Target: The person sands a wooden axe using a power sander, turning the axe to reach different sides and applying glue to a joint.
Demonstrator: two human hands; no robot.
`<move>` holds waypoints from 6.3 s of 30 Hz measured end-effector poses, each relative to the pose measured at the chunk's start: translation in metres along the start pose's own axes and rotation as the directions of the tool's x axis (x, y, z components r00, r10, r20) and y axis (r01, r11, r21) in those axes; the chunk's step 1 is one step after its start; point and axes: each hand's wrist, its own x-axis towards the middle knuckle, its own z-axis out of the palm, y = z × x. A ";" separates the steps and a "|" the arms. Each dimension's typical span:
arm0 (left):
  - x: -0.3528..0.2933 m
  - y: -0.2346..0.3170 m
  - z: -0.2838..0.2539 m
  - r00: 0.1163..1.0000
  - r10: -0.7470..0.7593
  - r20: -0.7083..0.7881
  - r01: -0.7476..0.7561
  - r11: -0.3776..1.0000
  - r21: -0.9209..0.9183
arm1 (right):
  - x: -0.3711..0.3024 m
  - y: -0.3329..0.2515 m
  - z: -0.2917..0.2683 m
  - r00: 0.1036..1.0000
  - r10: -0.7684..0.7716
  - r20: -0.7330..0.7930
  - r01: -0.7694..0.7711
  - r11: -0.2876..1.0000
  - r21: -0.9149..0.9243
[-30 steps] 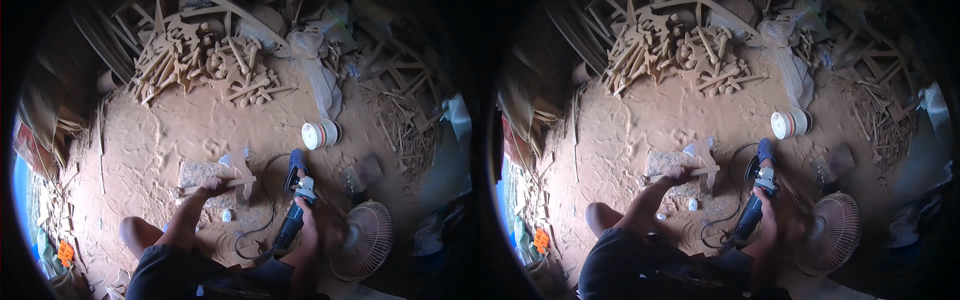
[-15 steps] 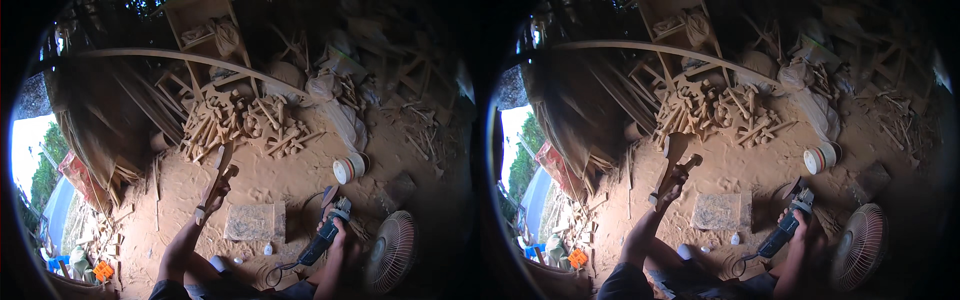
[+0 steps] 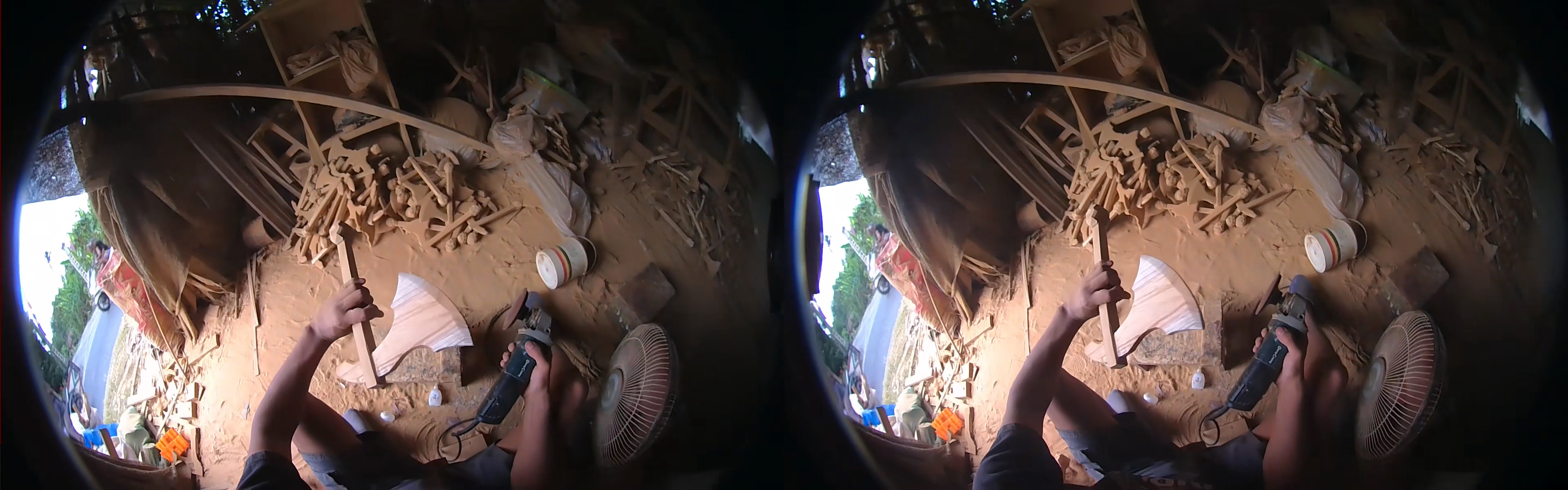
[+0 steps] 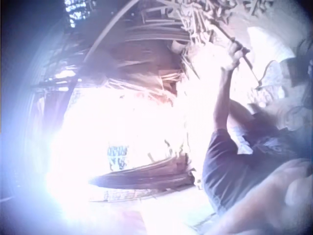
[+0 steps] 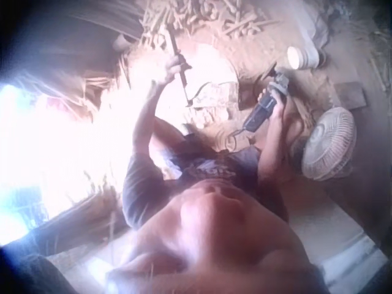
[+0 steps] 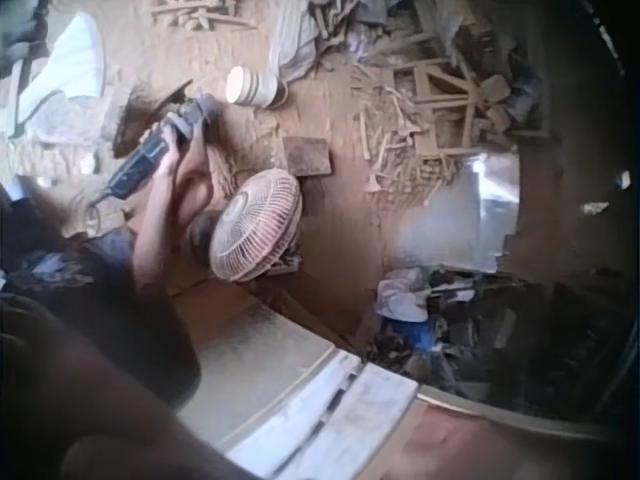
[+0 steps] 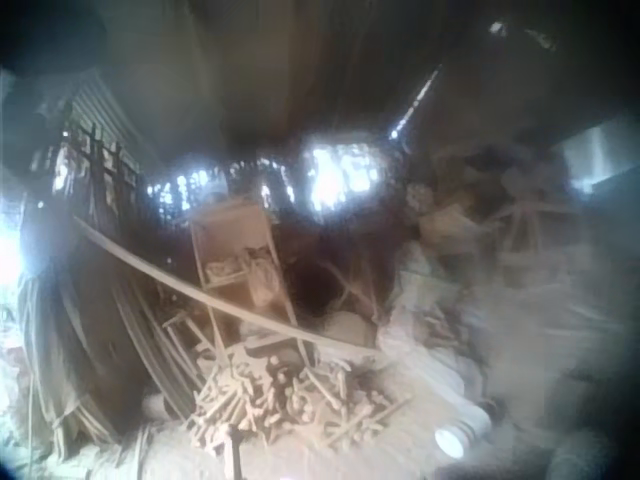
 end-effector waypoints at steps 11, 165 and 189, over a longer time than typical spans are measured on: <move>-0.112 0.003 0.225 0.950 -0.079 0.303 0.074 0.997 0.026 | 0.005 0.001 -0.002 0.999 -0.004 -0.050 0.003 1.000 -0.012; -0.242 -0.034 0.356 -0.287 -0.944 0.161 0.634 -0.313 -0.708 | 0.088 0.208 0.169 0.885 0.443 -0.142 0.256 -0.718 -0.648; -0.237 -0.030 0.365 -0.276 -0.946 0.169 0.607 -0.308 -0.732 | 0.087 0.228 0.170 0.853 0.500 -0.153 0.308 -0.717 -0.625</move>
